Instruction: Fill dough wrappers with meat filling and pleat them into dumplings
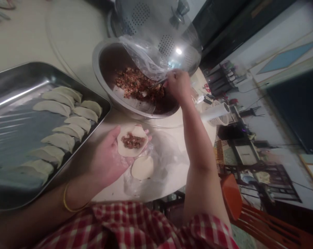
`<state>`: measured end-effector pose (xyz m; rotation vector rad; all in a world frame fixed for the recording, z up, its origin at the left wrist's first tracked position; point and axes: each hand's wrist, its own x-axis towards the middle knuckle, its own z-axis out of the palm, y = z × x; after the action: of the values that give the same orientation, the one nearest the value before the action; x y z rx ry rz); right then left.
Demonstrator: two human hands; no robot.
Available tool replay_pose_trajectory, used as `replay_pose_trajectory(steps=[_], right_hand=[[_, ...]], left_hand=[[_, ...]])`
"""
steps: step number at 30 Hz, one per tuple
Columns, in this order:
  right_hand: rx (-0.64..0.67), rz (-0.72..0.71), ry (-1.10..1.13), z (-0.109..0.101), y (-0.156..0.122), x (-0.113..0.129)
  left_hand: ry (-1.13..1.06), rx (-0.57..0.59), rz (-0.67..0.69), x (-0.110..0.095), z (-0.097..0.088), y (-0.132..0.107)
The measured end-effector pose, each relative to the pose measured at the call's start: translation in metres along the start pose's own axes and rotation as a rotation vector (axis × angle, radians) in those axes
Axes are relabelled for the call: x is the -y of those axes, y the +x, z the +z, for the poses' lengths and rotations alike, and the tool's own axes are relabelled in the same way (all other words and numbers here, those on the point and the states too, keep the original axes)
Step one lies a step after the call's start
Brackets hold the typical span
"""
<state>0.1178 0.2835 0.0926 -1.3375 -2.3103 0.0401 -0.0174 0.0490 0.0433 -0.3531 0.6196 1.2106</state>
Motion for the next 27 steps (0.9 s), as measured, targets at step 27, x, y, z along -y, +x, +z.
replay_pose_trajectory(steps=[27], right_hand=[[-0.527, 0.442, -0.091, -0.061, -0.322, -0.077]], left_hand=[[0.412, 0.22, -0.089, 0.039, 0.0, -0.033]])
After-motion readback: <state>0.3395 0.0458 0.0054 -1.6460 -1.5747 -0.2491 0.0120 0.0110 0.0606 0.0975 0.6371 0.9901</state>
